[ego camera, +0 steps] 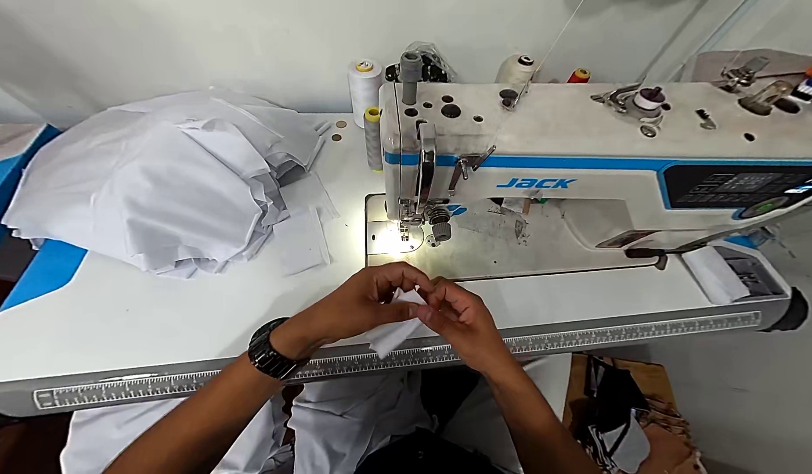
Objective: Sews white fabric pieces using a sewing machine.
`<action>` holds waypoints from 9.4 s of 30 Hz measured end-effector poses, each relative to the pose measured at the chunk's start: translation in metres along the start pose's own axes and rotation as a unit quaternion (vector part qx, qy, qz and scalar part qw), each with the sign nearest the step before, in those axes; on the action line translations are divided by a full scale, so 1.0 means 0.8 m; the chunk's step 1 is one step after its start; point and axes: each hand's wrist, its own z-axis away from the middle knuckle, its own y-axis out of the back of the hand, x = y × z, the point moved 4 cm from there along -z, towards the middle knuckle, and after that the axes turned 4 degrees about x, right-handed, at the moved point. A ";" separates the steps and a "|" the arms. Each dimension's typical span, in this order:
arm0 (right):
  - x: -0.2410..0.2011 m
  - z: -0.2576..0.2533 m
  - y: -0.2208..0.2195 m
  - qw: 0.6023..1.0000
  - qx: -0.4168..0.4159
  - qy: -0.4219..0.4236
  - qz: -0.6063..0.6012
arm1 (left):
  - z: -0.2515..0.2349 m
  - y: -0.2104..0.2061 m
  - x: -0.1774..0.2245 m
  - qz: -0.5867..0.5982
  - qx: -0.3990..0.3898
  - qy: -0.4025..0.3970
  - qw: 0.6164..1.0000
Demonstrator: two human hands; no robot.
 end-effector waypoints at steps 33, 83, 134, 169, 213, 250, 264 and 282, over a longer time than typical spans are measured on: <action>0.014 -0.015 -0.031 0.809 0.166 0.032 0.563 | -0.050 0.054 -0.029 -0.594 0.001 -0.333 0.732; 0.023 0.027 -0.041 0.775 -0.021 0.136 0.617 | -0.026 0.046 -0.047 -0.616 0.029 -0.191 0.764; 0.014 -0.002 -0.017 0.845 0.057 0.153 0.509 | -0.131 0.123 -0.035 -0.583 0.253 -0.023 0.771; 0.012 0.062 0.050 0.897 0.052 0.071 0.432 | -0.006 -0.061 0.022 -0.682 -0.149 -0.415 0.583; 0.002 -0.012 -0.006 0.872 0.146 0.035 0.467 | -0.064 0.073 -0.002 -0.266 -0.080 0.029 0.960; 0.006 0.023 -0.102 0.792 0.031 0.131 0.595 | -0.039 0.075 -0.022 -0.489 0.031 -0.274 0.827; 0.016 0.006 -0.024 0.866 0.128 0.066 0.480 | -0.034 0.052 -0.028 -0.333 -0.088 -0.230 0.910; 0.005 -0.006 -0.015 0.885 0.150 -0.003 0.441 | -0.042 0.078 -0.019 -0.306 0.039 -0.136 0.941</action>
